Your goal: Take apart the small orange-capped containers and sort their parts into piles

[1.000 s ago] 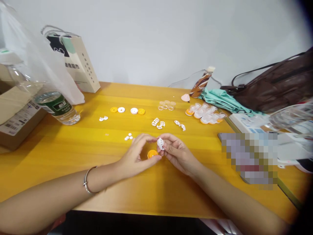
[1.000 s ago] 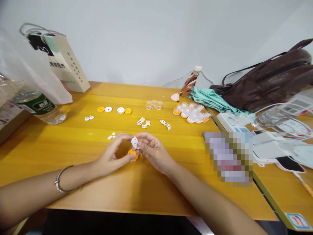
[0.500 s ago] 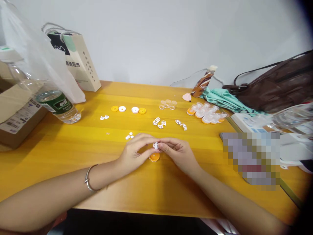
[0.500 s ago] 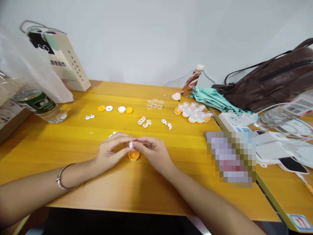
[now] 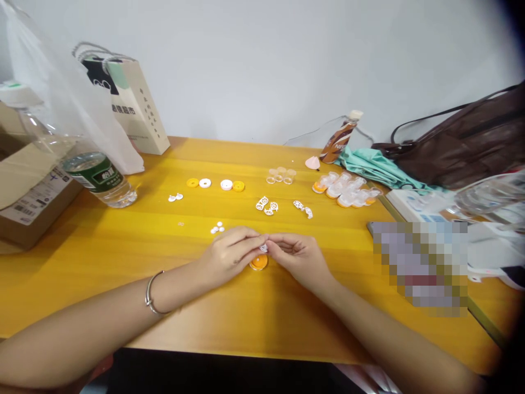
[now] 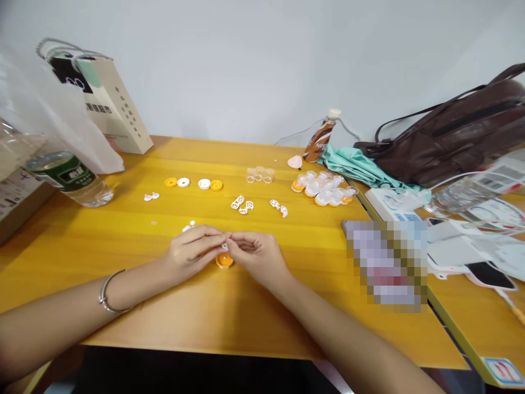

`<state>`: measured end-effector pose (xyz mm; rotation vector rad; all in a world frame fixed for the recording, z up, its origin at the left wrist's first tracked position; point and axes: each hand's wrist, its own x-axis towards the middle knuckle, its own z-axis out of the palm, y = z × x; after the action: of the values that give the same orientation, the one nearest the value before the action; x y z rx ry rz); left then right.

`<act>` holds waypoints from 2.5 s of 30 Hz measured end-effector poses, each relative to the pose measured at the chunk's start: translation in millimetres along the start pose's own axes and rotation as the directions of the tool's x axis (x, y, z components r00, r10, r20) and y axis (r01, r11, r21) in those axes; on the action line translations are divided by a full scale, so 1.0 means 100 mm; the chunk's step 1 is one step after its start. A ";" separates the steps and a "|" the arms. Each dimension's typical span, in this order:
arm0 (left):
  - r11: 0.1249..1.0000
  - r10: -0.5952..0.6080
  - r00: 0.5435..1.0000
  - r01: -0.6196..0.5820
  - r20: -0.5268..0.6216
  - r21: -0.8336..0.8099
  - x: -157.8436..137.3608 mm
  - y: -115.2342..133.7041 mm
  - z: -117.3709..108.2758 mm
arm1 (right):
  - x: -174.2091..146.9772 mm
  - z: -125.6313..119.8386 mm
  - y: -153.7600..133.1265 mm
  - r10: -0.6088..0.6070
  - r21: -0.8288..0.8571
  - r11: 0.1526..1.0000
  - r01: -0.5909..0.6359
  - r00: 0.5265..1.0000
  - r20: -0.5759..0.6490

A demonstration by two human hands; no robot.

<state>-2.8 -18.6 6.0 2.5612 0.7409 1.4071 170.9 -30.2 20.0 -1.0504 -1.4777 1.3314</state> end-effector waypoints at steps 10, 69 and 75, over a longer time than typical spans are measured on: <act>0.999 0.029 0.998 -0.031 0.049 0.035 0.00 -0.05 -0.02 | 0.00 0.01 0.01 -0.003 -0.063 0.998 0.002 1.000 -0.020; 0.306 -0.750 0.628 0.606 0.205 -0.734 0.09 0.12 0.08 | 0.16 -0.25 0.09 -0.700 -0.661 -0.062 0.748 0.440 0.563; 0.359 -0.793 0.605 0.562 0.073 -0.745 0.11 -0.04 0.01 | 0.20 -0.32 0.12 -0.714 -0.655 0.372 0.658 0.654 0.251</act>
<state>1.3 -9.9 12.3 1.1682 0.9178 1.3667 196.9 -1.9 10.9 -0.7082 -2.1106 0.0595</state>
